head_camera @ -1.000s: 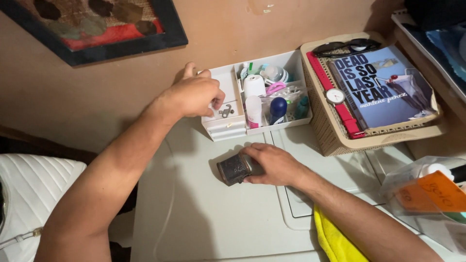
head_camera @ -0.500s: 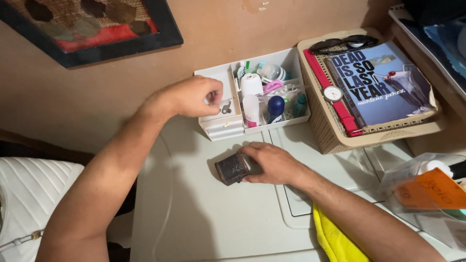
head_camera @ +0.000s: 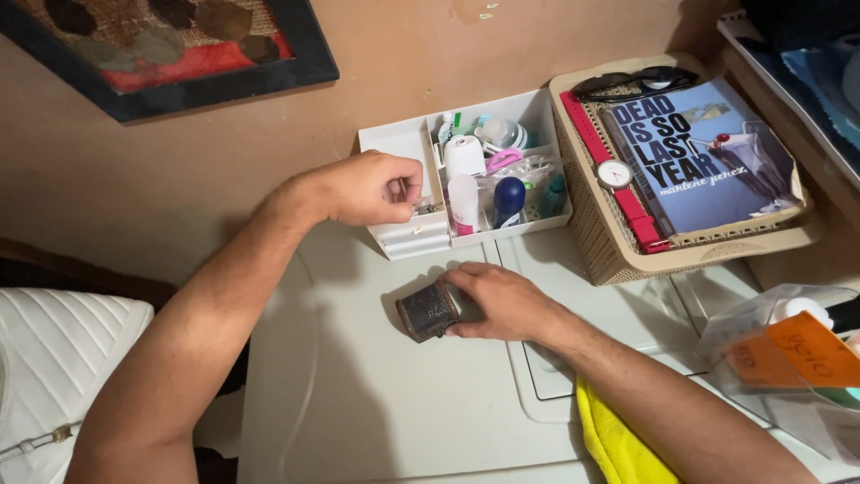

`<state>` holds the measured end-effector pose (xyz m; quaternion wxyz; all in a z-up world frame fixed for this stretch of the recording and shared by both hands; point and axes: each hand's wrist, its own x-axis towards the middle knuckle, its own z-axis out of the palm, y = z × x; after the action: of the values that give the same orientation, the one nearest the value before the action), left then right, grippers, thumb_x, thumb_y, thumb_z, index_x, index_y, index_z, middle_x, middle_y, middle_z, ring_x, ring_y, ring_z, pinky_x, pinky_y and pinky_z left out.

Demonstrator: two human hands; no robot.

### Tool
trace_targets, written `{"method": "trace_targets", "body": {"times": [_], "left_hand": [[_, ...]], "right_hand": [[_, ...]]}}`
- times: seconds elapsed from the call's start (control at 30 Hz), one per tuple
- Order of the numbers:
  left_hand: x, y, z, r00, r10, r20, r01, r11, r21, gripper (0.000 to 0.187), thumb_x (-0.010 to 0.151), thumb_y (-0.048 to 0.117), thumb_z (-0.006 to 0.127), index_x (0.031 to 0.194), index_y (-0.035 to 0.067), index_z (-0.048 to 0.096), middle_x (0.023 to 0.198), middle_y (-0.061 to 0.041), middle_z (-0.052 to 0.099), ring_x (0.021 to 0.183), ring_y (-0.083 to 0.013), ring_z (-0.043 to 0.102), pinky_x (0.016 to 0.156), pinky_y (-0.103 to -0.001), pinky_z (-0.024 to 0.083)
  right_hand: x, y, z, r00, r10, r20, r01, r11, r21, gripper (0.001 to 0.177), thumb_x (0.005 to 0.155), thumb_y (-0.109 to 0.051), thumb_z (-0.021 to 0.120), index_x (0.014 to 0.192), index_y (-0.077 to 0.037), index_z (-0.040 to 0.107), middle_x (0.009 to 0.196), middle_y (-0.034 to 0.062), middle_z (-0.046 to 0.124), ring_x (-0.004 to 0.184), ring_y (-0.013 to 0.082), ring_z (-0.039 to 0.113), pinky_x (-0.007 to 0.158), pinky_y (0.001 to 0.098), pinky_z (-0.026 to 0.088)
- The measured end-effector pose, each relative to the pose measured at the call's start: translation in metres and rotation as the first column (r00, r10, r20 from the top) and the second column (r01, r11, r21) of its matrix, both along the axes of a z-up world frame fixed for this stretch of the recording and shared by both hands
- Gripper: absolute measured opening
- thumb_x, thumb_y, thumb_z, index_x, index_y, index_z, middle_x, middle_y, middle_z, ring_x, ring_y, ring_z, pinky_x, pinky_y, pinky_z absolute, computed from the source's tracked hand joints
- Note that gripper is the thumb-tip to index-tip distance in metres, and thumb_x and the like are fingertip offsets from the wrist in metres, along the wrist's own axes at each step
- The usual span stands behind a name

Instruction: The person removes items from a white compartmentalized organizer on a dresser, including a wallet, keys, bottles, scissors, a comb, and a razor, placing them on the dresser surface. They then handle items from a clear plastic container, including pens and bottles, and place them on the dresser.

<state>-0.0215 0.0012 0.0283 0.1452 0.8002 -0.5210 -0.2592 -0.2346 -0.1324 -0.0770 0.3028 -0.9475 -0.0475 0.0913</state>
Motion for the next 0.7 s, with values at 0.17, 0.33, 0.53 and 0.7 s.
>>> {"method": "trace_targets", "body": {"times": [0.17, 0.33, 0.53, 0.7], "left_hand": [[0.003, 0.003, 0.008, 0.979, 0.032, 0.203, -0.039, 0.999, 0.028, 0.016, 0.082, 0.022, 0.068, 0.091, 0.009, 0.067, 0.091, -0.011, 0.074, 0.089, -0.0243, 0.072, 0.076, -0.038, 0.059], [-0.005, 0.006, 0.009, 0.957, 0.044, 0.287, -0.083, 0.989, 0.124, 0.014, 0.082, 0.026, 0.067, 0.089, 0.013, 0.065, 0.085, -0.006, 0.073, 0.084, -0.0228, 0.072, 0.072, -0.039, 0.059], [-0.012, 0.016, 0.013, 0.98, 0.09, 0.178, -0.096, 0.995, 0.027, 0.015, 0.084, 0.024, 0.065, 0.089, 0.011, 0.062, 0.081, -0.006, 0.073, 0.077, -0.0206, 0.072, 0.071, -0.037, 0.057], [-0.014, 0.051, 0.01, 0.98, 0.173, 0.094, -0.129, 0.926, -0.355, 0.017, 0.087, 0.023, 0.072, 0.093, 0.011, 0.063, 0.085, -0.01, 0.073, 0.082, -0.0231, 0.071, 0.072, -0.037, 0.058]], "right_hand": [[0.0, 0.0, -0.001, 1.0, 0.0, 0.01, 0.0, 1.0, 0.006, 0.068, 0.078, -0.038, 0.083, 0.134, -0.009, 0.059, 0.101, 0.0137, 0.067, 0.099, 0.0382, 0.069, 0.089, 0.0512, 0.057], [0.0, 0.0, -0.001, 1.0, 0.004, 0.014, -0.004, 1.0, -0.006, 0.067, 0.078, -0.037, 0.083, 0.134, -0.009, 0.059, 0.101, 0.0132, 0.068, 0.099, 0.038, 0.069, 0.089, 0.0508, 0.057], [-0.001, 0.0, -0.003, 1.0, 0.007, 0.02, -0.007, 1.0, -0.008, 0.073, 0.077, -0.038, 0.083, 0.139, -0.01, 0.057, 0.107, 0.0132, 0.067, 0.104, 0.0391, 0.069, 0.092, 0.0517, 0.057], [-0.013, 0.008, 0.027, 0.996, -0.003, 0.09, -0.008, 0.993, 0.121, 0.09, 0.075, -0.031, 0.086, 0.151, -0.01, 0.043, 0.128, 0.0212, 0.06, 0.117, 0.0504, 0.061, 0.099, 0.062, 0.053]]}}
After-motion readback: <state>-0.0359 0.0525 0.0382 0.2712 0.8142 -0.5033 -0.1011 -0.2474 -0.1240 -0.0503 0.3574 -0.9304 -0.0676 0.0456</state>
